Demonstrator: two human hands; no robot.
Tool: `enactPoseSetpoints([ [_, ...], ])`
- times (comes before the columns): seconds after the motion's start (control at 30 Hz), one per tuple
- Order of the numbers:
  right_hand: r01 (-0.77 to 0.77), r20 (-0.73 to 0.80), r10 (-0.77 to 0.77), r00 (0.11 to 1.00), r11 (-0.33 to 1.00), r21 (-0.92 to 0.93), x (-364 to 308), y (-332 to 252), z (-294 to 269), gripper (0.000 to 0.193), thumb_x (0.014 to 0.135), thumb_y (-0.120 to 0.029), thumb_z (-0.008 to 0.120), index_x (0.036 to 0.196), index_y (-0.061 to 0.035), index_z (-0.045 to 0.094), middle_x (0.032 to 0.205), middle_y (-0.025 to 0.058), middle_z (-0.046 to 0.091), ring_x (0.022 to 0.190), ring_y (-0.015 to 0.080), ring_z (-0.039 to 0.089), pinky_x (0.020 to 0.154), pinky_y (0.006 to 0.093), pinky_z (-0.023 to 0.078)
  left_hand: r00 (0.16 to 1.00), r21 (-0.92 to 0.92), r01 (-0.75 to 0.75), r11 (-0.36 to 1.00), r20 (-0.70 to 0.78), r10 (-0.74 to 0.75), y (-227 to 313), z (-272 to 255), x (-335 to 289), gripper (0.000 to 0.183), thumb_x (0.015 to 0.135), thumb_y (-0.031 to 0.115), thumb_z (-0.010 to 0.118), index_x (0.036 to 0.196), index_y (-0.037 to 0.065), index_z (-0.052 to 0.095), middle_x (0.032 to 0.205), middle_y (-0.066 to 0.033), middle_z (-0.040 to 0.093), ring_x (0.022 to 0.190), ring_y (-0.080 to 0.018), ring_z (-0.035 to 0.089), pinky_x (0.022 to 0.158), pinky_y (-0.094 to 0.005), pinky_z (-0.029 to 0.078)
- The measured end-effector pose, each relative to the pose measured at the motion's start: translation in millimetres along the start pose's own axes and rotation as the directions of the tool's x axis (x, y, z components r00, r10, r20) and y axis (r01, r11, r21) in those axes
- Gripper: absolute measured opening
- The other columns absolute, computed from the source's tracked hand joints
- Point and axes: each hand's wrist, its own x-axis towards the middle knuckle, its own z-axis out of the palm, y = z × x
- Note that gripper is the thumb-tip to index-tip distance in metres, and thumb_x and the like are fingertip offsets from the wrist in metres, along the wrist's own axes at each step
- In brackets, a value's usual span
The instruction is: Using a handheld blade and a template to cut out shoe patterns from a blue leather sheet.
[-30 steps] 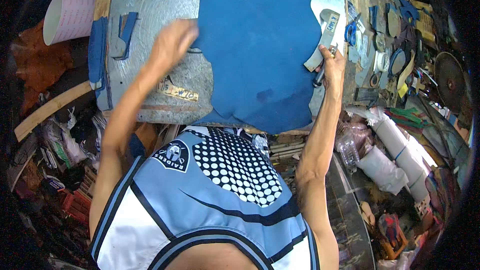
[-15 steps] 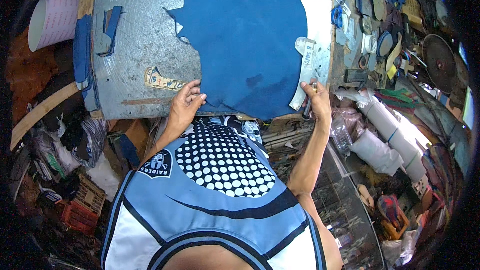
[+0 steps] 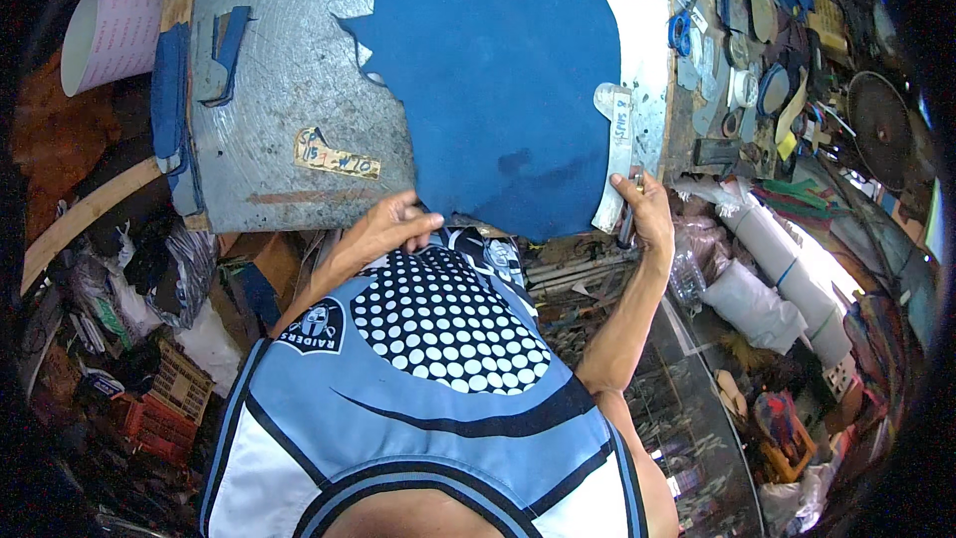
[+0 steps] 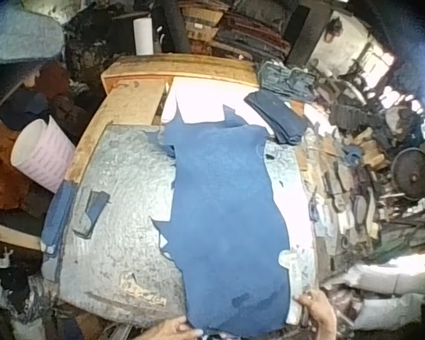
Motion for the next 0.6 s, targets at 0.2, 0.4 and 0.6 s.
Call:
enactPoseSetpoints([
  [0.2,-0.029,-0.138,-0.035,0.99,0.899,-0.437,-15.6,-25.1,10.2,0.029,0.092,-0.017,0.066,0.112,0.0036,0.065,0.082,0.0033,0.066,0.067,0.0094,0.057,0.061,0.0251,0.046,0.998,0.391,-0.028,0.92,0.065,0.003,-5.2,-7.9,-2.9,0.048,0.09,0.044,0.069,0.071,0.0,0.069,0.05,-0.0053,0.054,0.049,-0.0122,0.049,0.047,-0.0347,0.038],
  [0.4,0.124,-0.242,-0.183,0.953,0.963,-0.24,-25.1,-37.4,14.2,0.031,0.092,-0.01,0.06,0.119,0.0047,0.062,0.081,0.0033,0.065,0.06,0.0099,0.054,0.054,0.0258,0.045,0.909,0.858,0.033,0.513,-0.239,0.34,5.0,-16.7,-39.5,0.04,0.087,0.04,0.073,0.086,-0.001,0.073,0.071,-0.0146,0.064,0.063,-0.0323,0.059,0.064,-0.0468,0.048],
  [0.6,0.21,-0.031,-0.224,0.974,0.946,-0.247,-9.7,-78.0,97.1,0.045,0.092,-0.019,0.07,0.13,0.0025,0.059,0.079,0.0018,0.064,0.059,0.0077,0.052,0.05,0.0223,0.041,0.572,0.963,-0.155,0.221,-0.095,0.815,47.0,-33.6,36.2,0.053,0.091,0.043,0.065,0.13,0.007,0.061,0.143,-0.0227,0.048,0.138,-0.0356,0.041,0.11,-0.0506,0.034],
])
